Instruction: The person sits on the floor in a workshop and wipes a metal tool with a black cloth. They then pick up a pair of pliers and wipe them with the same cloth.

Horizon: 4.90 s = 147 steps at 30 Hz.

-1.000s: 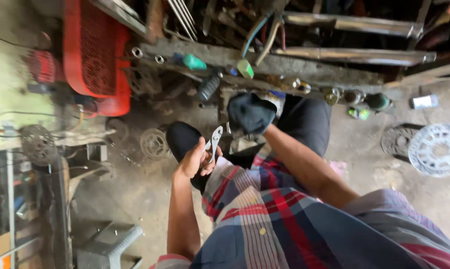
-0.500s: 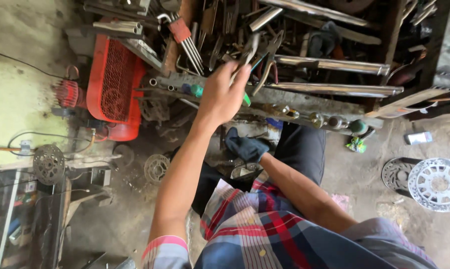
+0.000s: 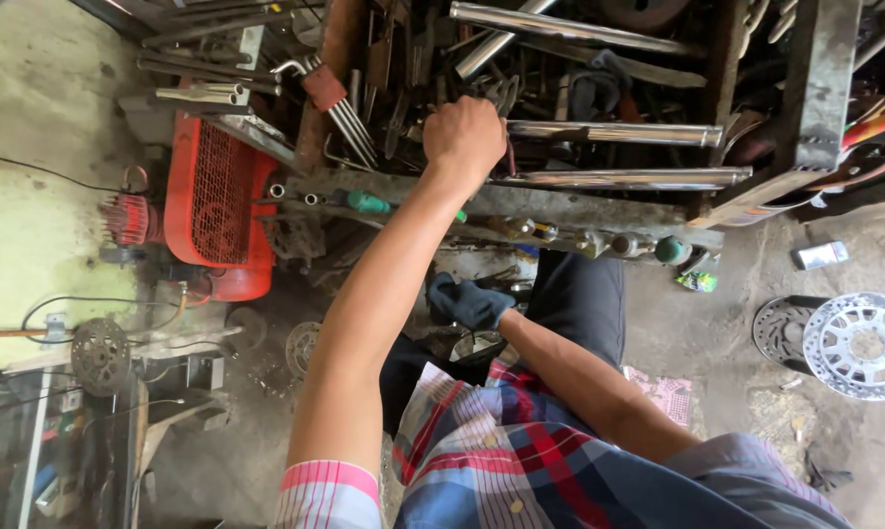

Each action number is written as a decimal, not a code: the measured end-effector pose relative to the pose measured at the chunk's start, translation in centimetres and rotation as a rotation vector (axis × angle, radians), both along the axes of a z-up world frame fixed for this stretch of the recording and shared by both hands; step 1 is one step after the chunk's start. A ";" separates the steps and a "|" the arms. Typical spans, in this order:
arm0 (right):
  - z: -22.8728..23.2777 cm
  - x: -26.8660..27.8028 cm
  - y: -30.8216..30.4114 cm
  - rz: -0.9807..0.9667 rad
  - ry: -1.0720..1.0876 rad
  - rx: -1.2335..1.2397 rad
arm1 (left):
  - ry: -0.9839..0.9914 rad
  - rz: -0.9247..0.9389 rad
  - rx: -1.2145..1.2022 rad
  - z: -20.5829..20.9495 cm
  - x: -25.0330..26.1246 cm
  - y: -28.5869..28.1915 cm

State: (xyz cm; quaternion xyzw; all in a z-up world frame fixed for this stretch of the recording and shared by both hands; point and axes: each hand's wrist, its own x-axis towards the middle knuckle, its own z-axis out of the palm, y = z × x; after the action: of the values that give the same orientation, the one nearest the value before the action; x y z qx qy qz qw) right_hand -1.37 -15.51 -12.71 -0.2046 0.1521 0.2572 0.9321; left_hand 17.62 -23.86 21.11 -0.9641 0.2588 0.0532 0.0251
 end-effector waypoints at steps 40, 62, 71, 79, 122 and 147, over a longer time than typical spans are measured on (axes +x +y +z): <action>11.1 0.4 -2.8 0.302 -1.472 -1.493 | 0.619 -0.067 0.326 -23.6 -27.6 23.9; 12.1 -1.8 -2.7 0.532 -1.551 -1.585 | 1.134 -0.368 0.198 -34.0 -28.2 21.6; 7.6 -1.9 -3.2 0.454 -1.484 -1.434 | 0.942 -0.572 0.216 -27.6 -29.1 23.5; 11.0 -0.9 -3.2 0.649 -1.652 -1.694 | 0.904 -0.534 0.148 -23.5 -24.0 23.6; 23.3 -0.9 -3.8 -0.043 -1.813 -1.893 | 0.130 0.297 -0.647 -10.8 -29.7 19.8; 28.5 11.4 -4.0 0.115 -1.433 -2.144 | 0.827 0.132 -0.525 -6.9 -21.9 23.6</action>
State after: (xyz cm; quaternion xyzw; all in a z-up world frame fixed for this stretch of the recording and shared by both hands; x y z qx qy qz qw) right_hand 10.02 -19.49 15.77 -0.9443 -0.2587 -0.1195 0.1646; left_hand -4.27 -0.27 14.24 -0.8505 0.1899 0.3658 -0.3267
